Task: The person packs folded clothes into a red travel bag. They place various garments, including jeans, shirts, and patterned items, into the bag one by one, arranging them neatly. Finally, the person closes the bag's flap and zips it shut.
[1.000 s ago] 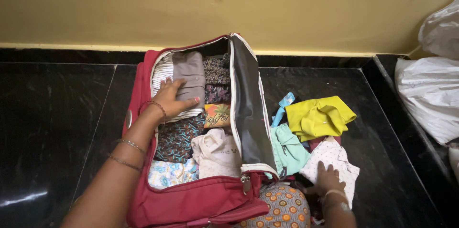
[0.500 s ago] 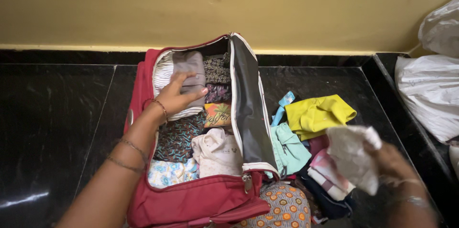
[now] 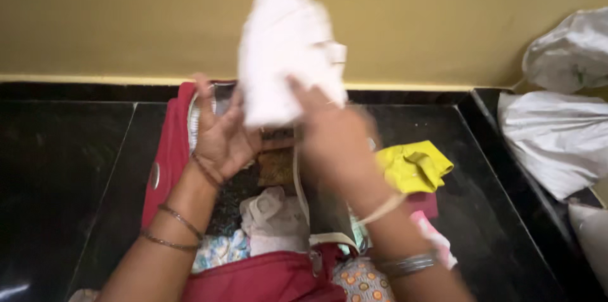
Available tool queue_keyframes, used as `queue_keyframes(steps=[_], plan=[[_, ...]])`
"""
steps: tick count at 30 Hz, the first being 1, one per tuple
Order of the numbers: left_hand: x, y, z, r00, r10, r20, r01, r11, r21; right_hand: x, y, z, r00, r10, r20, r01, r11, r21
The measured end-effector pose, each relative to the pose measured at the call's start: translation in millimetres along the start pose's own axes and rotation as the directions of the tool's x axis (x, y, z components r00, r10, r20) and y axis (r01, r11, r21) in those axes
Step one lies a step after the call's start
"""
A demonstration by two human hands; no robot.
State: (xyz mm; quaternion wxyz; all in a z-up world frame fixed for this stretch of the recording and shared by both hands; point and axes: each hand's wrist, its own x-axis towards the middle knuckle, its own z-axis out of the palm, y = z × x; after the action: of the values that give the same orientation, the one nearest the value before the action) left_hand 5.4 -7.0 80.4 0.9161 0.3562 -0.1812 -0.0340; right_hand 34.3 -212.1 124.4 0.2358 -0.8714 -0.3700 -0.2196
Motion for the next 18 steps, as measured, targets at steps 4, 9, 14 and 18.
queue_keyframes(steps=[4,9,14,18], plan=[[-6.4,3.3,-41.7,0.938,0.283,-0.201,-0.29,0.957,-0.005,-1.9,-76.2,76.0,0.966,-0.152,0.208,0.2,0.952,-0.231],[20.1,-29.5,-107.1,0.955,0.238,-0.18,-0.285,0.905,-0.316,12.5,-72.7,97.9,0.952,0.088,0.293,0.001,0.957,-0.291],[40.0,-67.1,-162.3,0.96,-0.009,-0.281,-0.074,0.957,-0.281,16.3,-62.5,97.3,0.884,0.244,0.398,-0.141,0.952,-0.271],[24.8,-74.5,-201.6,0.778,-0.536,-0.328,0.477,0.844,-0.246,23.8,-70.2,127.8,0.803,0.308,0.51,-0.142,0.93,-0.338]])
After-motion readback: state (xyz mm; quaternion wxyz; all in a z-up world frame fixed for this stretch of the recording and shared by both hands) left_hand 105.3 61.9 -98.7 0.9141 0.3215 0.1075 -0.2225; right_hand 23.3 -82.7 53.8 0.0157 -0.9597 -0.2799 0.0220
